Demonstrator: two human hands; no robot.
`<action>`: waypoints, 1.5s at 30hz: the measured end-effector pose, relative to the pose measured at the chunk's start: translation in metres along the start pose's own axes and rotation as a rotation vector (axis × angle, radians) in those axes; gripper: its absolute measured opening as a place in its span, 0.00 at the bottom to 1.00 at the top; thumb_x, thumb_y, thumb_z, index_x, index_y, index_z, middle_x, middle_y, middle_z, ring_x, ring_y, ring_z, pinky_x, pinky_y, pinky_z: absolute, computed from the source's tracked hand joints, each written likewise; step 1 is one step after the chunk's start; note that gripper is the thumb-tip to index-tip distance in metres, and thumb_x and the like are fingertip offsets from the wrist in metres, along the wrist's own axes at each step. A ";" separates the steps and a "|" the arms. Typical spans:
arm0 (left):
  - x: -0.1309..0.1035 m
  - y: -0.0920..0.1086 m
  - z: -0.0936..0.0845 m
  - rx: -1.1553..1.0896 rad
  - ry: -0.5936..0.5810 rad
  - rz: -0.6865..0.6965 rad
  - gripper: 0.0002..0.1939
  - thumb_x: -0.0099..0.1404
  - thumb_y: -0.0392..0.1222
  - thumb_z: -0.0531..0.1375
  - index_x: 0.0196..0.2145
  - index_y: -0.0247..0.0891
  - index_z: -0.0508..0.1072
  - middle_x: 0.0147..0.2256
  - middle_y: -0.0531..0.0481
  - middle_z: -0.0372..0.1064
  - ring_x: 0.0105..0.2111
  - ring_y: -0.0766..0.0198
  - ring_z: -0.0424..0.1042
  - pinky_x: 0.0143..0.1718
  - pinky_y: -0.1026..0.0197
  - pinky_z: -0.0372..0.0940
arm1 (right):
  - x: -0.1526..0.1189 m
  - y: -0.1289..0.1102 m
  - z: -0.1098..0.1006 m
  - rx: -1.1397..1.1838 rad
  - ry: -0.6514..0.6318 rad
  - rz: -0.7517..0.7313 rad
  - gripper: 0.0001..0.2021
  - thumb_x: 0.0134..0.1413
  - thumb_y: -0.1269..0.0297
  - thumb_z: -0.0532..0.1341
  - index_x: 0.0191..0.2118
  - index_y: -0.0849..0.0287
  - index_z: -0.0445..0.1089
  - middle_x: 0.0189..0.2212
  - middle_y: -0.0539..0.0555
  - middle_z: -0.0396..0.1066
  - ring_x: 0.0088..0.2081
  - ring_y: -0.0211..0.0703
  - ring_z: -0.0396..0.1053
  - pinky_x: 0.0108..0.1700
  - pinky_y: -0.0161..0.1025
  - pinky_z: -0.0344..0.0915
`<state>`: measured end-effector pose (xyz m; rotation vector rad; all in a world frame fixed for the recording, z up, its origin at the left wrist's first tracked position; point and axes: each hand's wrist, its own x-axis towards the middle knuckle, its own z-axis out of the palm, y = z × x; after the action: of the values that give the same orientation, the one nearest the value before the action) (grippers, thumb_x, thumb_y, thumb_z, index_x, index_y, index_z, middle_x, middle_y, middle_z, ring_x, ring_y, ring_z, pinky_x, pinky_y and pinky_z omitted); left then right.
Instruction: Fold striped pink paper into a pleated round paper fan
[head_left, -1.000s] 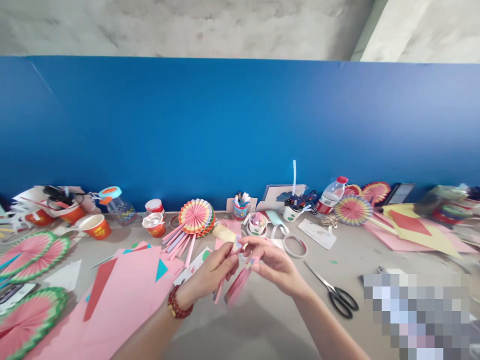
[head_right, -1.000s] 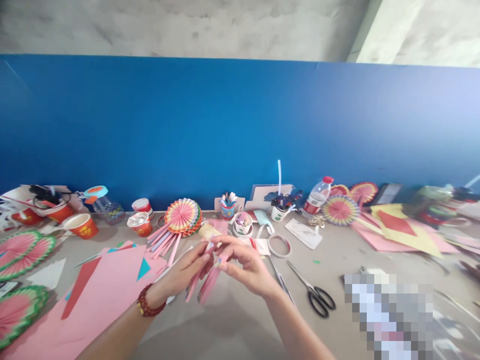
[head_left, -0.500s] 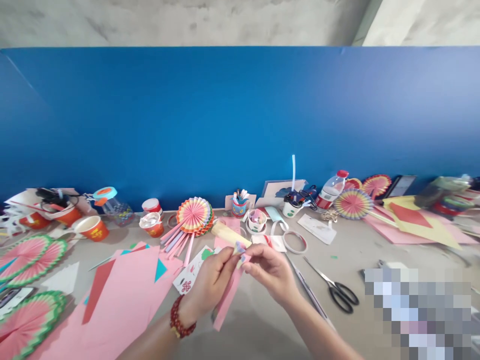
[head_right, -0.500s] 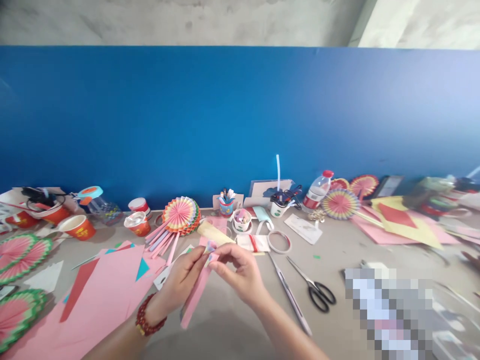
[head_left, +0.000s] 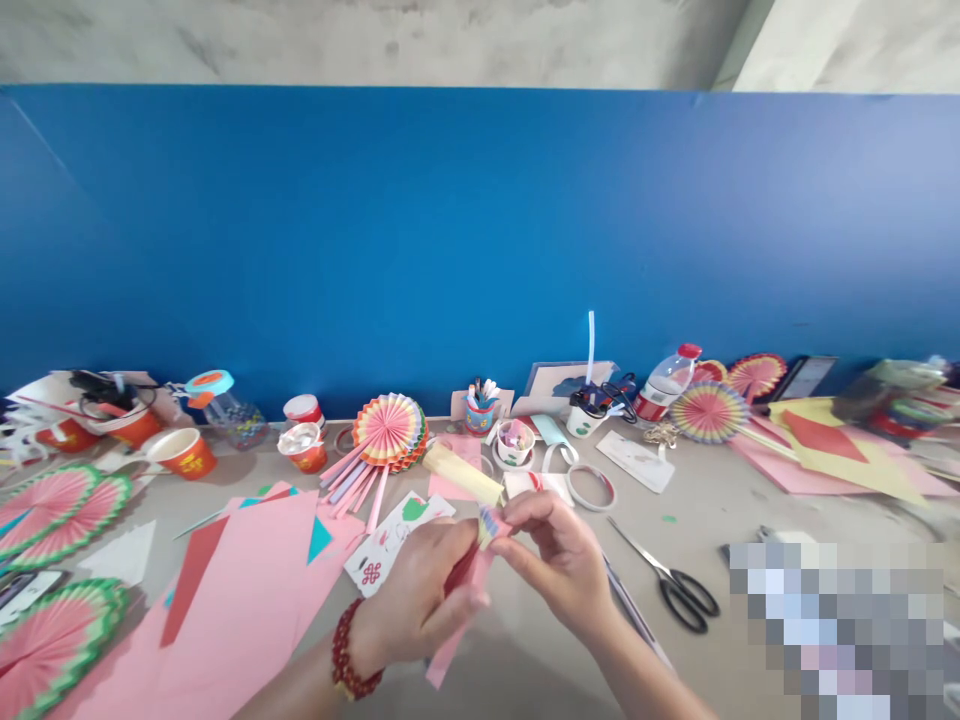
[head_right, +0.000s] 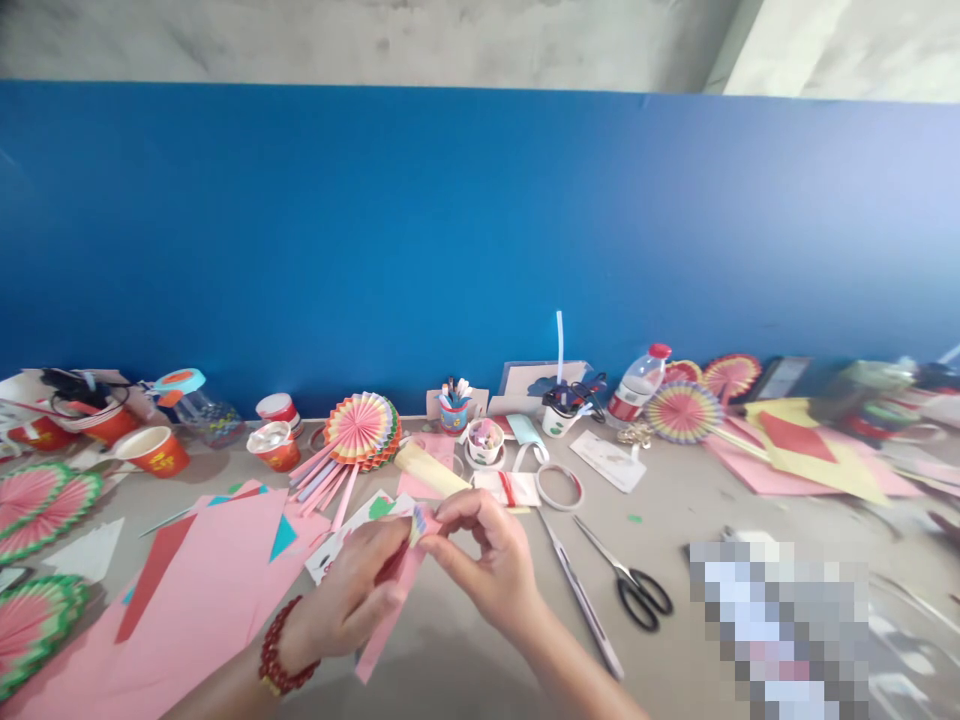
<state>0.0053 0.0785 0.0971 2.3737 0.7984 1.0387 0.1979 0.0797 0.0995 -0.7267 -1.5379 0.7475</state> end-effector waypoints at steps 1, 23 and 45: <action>0.000 -0.001 0.001 0.021 -0.005 -0.004 0.16 0.73 0.53 0.45 0.33 0.41 0.59 0.26 0.52 0.59 0.25 0.62 0.59 0.28 0.60 0.53 | 0.000 0.000 0.000 -0.006 -0.001 -0.004 0.08 0.56 0.62 0.68 0.36 0.56 0.69 0.31 0.53 0.71 0.33 0.40 0.71 0.35 0.36 0.73; -0.002 -0.008 0.010 0.136 -0.041 0.029 0.08 0.73 0.39 0.48 0.35 0.40 0.62 0.29 0.50 0.66 0.29 0.61 0.64 0.31 0.60 0.55 | 0.007 0.005 -0.005 0.354 -0.245 0.227 0.10 0.55 0.54 0.67 0.37 0.55 0.76 0.42 0.58 0.71 0.45 0.48 0.70 0.47 0.43 0.68; 0.012 0.000 -0.021 -0.288 -0.352 -0.360 0.26 0.63 0.63 0.59 0.46 0.36 0.70 0.35 0.51 0.67 0.31 0.63 0.62 0.33 0.64 0.57 | 0.010 0.033 -0.003 0.622 0.159 0.459 0.09 0.49 0.58 0.71 0.31 0.55 0.74 0.35 0.52 0.70 0.32 0.38 0.64 0.34 0.34 0.64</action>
<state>-0.0045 0.0890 0.1167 1.9930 0.8365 0.5289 0.2014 0.1076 0.0791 -0.6449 -0.9129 1.3945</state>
